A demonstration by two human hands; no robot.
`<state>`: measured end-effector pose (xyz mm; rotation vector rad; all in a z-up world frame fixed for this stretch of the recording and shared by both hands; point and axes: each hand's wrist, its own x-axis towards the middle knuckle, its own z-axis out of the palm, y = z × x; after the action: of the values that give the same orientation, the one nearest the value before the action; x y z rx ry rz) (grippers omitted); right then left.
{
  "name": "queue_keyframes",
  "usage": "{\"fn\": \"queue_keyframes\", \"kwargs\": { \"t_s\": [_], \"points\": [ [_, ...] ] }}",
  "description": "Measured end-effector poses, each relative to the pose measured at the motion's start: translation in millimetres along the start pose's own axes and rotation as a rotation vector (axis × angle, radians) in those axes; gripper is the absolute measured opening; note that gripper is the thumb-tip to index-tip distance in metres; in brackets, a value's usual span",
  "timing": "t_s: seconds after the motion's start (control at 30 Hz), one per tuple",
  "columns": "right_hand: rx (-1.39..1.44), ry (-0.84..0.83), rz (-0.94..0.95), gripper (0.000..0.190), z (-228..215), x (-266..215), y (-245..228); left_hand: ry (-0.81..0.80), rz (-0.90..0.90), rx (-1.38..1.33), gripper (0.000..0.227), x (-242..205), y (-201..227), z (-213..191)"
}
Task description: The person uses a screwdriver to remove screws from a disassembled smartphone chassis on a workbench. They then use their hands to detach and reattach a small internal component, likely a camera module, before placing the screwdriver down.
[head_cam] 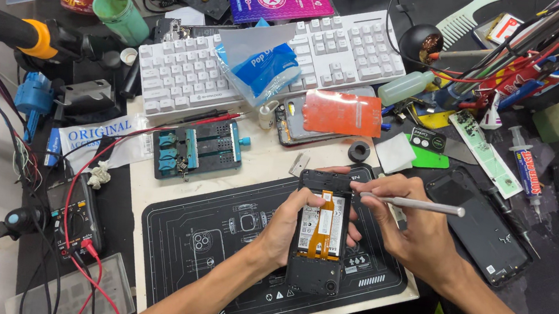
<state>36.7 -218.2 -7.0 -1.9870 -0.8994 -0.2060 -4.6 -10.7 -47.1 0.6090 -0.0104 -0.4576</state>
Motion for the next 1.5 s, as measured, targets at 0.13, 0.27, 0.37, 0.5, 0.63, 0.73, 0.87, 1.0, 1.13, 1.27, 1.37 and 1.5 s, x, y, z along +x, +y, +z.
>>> {"fn": "queue_keyframes", "kwargs": {
  "t_s": [0.13,0.27,0.37,0.5,0.63,0.73,0.87,1.0,1.13,1.27,1.37,1.5],
  "points": [
    [-0.029,-0.012,0.008,0.027,1,-2,3,0.003,-0.048,0.002,0.068,1,1,-2],
    [0.005,-0.029,-0.026,0.028,1,-2,6,-0.001,-0.032,0.017,0.068,2,0,-2],
    [-0.024,-0.033,-0.03,0.028,1,-2,6,0.002,-0.021,0.024,0.067,1,0,-1],
    [-0.013,-0.036,-0.02,0.026,0,0,3,0.017,-0.004,0.027,0.062,2,0,2],
    [-0.017,-0.052,0.0,0.019,2,3,0,0.095,0.019,0.129,0.055,3,0,7],
    [-0.041,-0.028,0.025,0.017,6,3,-4,0.132,0.029,0.147,0.051,3,-2,8],
    [-0.033,-0.005,0.02,0.014,10,-1,-7,0.155,0.042,0.171,0.049,4,-4,7],
    [-0.014,0.003,0.037,0.023,12,-7,-2,0.148,0.057,0.143,0.048,7,-6,7],
    [-0.03,-0.061,-0.185,0.039,12,-11,9,0.143,0.073,0.093,0.048,5,-1,13],
    [-0.295,-0.086,-0.425,0.038,11,-12,14,0.199,0.059,0.091,0.052,0,2,13],
    [-0.414,-0.119,-0.535,0.032,6,-10,12,0.184,0.049,0.069,0.051,1,3,10],
    [-0.469,-0.141,-0.597,0.028,4,-8,10,0.131,0.003,0.003,0.046,1,4,5]
  ]
}}
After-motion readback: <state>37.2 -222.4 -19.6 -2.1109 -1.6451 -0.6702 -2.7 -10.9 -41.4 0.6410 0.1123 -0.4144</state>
